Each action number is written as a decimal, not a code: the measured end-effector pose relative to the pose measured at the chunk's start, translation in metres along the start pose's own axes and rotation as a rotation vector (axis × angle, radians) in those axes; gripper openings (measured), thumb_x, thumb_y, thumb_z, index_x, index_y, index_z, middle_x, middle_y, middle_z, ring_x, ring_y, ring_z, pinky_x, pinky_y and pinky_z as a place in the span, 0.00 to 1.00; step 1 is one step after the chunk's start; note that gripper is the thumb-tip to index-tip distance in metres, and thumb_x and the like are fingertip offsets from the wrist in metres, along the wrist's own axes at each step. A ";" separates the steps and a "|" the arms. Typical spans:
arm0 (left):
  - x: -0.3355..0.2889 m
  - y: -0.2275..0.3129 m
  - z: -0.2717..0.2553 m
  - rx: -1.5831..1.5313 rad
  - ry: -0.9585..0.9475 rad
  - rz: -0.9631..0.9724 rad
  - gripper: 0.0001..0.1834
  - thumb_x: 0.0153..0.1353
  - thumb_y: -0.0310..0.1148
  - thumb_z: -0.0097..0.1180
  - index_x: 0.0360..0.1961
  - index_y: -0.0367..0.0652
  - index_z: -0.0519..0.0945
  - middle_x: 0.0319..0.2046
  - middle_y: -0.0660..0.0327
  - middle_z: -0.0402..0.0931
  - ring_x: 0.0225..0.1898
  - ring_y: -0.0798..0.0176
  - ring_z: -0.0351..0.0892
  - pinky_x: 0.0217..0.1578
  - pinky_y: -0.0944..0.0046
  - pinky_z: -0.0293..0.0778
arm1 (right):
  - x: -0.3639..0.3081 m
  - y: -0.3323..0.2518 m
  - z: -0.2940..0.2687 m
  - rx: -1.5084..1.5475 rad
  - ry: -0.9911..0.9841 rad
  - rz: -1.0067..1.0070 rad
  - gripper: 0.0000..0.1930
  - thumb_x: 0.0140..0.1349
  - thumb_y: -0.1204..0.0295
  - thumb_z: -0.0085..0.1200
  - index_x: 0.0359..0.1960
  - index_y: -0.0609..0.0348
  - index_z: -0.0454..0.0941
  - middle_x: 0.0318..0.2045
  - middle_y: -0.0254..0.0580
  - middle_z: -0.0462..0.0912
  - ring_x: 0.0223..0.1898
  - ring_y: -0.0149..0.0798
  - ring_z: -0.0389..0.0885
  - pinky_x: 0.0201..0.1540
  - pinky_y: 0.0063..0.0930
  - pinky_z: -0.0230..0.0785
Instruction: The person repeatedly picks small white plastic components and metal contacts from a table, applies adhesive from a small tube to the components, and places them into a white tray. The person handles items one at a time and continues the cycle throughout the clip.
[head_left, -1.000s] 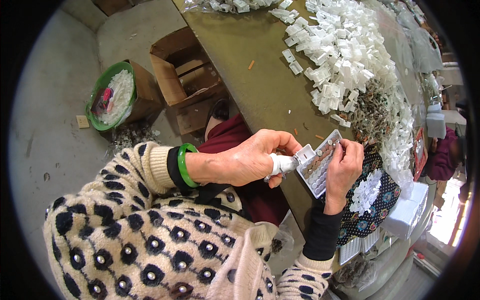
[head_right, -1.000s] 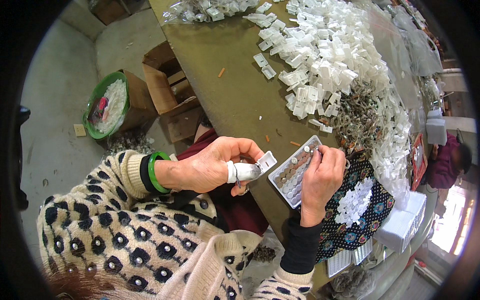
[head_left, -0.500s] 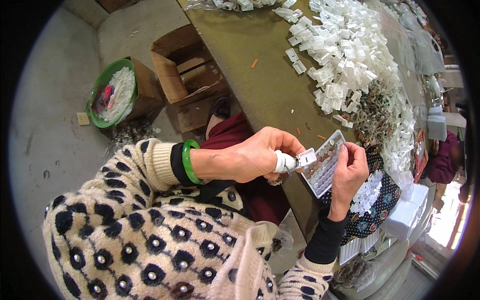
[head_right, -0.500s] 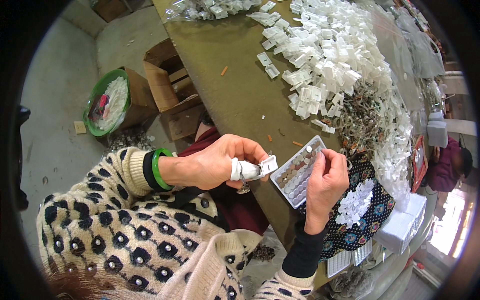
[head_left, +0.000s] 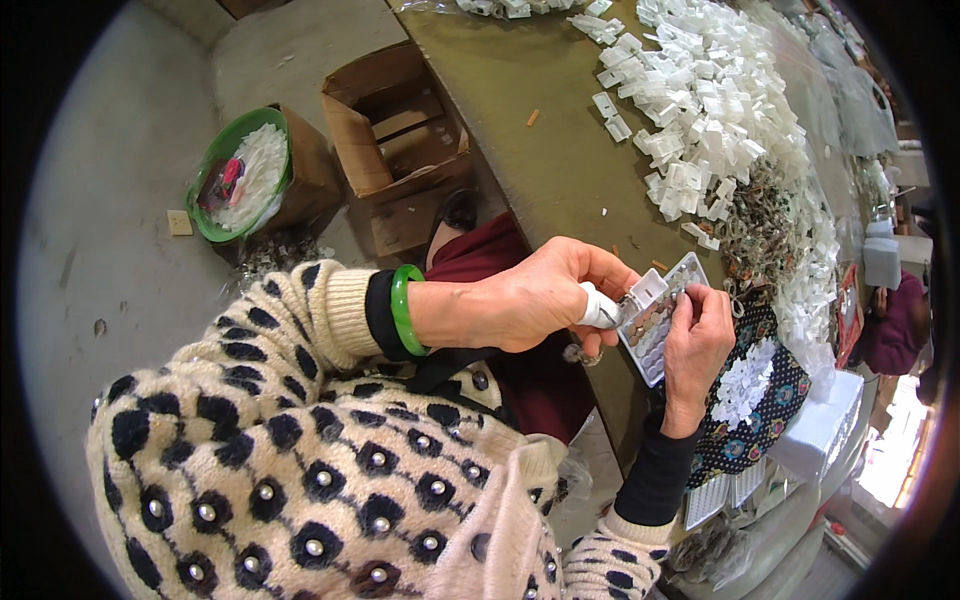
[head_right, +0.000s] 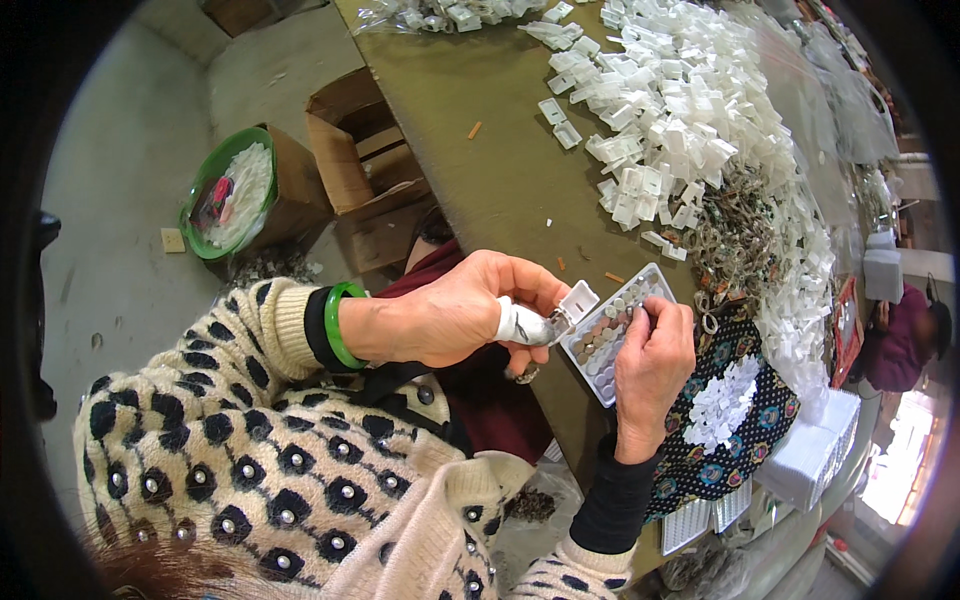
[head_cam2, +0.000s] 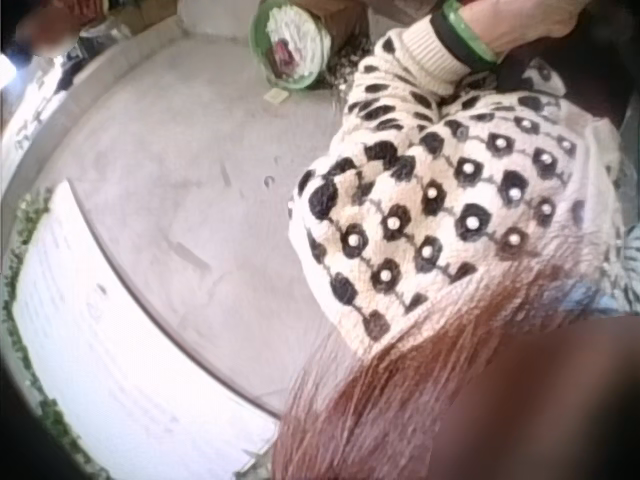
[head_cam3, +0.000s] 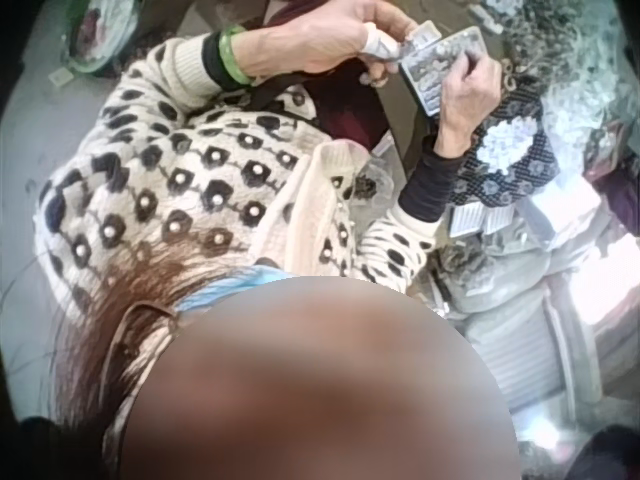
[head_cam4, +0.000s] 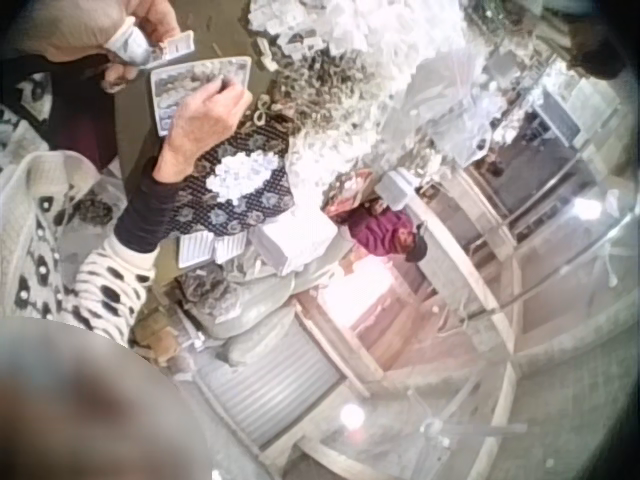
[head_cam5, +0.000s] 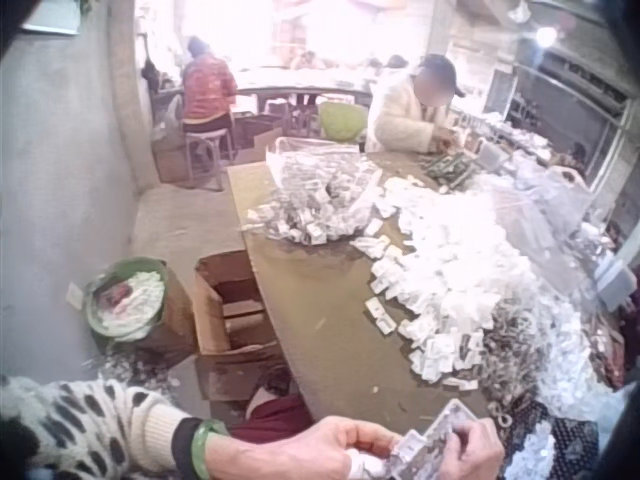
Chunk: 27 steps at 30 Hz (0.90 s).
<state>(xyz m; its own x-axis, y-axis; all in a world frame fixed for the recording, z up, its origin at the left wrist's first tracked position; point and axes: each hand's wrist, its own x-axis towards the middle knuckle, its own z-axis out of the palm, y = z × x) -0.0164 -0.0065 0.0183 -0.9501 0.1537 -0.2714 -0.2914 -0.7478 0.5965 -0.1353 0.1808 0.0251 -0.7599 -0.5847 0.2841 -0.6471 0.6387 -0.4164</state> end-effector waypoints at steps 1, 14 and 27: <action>-0.001 0.001 0.001 0.017 0.006 0.010 0.16 0.59 0.18 0.55 0.50 0.29 0.77 0.37 0.55 0.81 0.31 0.66 0.82 0.30 0.67 0.80 | -0.003 -0.005 0.000 0.041 0.045 0.009 0.03 0.59 0.82 0.54 0.35 0.66 0.75 0.31 0.46 0.76 0.30 0.45 0.77 0.34 0.34 0.70; -0.009 -0.009 0.013 0.235 -0.001 0.109 0.19 0.58 0.20 0.58 0.52 0.27 0.76 0.33 0.56 0.82 0.32 0.67 0.82 0.34 0.69 0.80 | -0.048 -0.074 -0.007 -0.011 0.205 -0.223 0.11 0.54 0.86 0.59 0.39 0.66 0.79 0.34 0.48 0.77 0.33 0.45 0.79 0.38 0.35 0.73; -0.013 -0.011 0.020 0.186 -0.002 0.027 0.19 0.59 0.21 0.58 0.52 0.25 0.75 0.34 0.54 0.81 0.32 0.65 0.83 0.33 0.69 0.80 | -0.060 -0.077 -0.013 0.241 0.211 0.029 0.10 0.53 0.86 0.61 0.37 0.64 0.78 0.37 0.45 0.80 0.37 0.43 0.80 0.40 0.32 0.74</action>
<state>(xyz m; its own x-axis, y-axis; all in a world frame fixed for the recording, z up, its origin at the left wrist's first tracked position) -0.0027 0.0123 0.0301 -0.9580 0.1371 -0.2519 -0.2814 -0.6190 0.7332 -0.0409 0.1734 0.0513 -0.7904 -0.4350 0.4313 -0.6106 0.5022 -0.6124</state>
